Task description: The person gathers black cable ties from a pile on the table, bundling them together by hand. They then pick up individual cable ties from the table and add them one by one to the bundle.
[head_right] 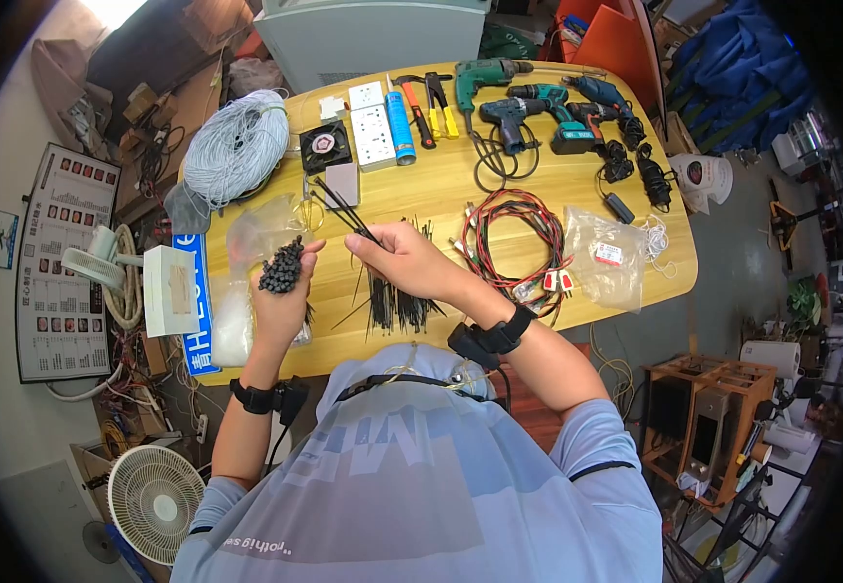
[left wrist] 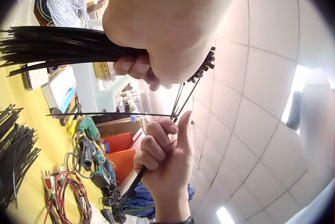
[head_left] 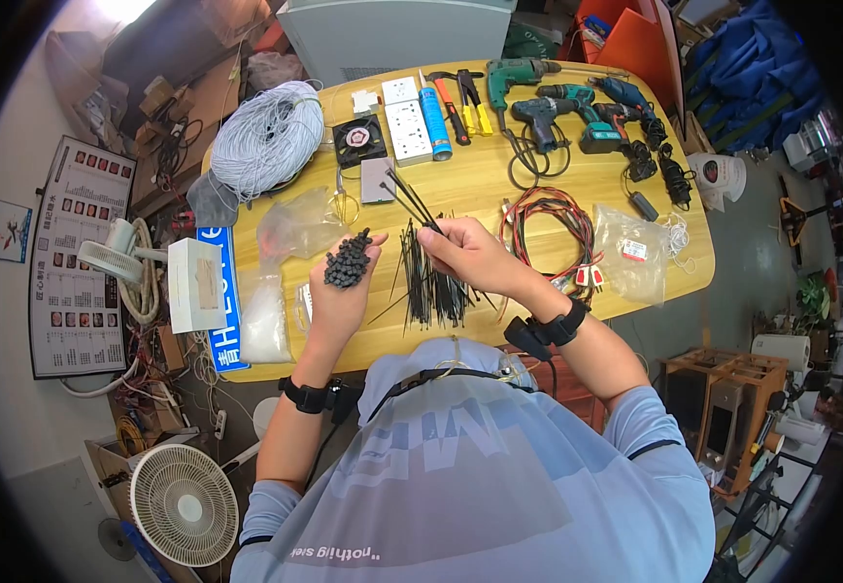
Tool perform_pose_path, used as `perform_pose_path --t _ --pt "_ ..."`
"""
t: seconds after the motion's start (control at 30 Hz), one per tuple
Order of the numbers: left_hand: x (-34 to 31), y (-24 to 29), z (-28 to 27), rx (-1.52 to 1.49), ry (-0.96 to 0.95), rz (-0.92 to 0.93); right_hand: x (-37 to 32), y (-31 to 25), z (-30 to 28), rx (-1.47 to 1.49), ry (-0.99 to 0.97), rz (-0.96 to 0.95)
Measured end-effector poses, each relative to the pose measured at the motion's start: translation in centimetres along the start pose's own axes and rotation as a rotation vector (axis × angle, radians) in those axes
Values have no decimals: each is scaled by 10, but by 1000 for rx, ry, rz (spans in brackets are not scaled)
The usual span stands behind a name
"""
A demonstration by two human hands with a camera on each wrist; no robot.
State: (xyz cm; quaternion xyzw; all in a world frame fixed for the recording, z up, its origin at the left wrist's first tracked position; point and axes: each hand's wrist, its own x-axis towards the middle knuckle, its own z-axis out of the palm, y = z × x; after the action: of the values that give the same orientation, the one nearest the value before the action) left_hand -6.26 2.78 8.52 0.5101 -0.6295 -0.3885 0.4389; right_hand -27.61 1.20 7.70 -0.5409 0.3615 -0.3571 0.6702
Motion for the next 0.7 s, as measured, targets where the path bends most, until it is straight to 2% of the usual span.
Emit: perform_pose_path --t 0.13,0.2,0.27,0.33,0.43,0.57,0.67,0.7 --pt "3 1 11 -73 -34 114 -1 -3 5 230 -131 12" --pt "-1 3 14 -101 -158 -6 -2 -13 11 117 -106 10" --pt "-1 -4 16 -88 -170 -17 -3 -18 12 18 -79 20" --pt "0 -10 14 -75 -235 -11 -1 -15 12 -49 -84 -93" --pt "0 -8 9 -30 -308 -43 -3 -13 10 -83 -90 -42" --pt "-1 -13 10 -22 -300 -20 0 -2 12 -65 -79 -24" --pt "-2 -20 13 -71 -241 51 2 1 13 -121 -68 -102" --pt "-1 -21 14 -163 -189 -73 1 0 14 -92 -77 -75"
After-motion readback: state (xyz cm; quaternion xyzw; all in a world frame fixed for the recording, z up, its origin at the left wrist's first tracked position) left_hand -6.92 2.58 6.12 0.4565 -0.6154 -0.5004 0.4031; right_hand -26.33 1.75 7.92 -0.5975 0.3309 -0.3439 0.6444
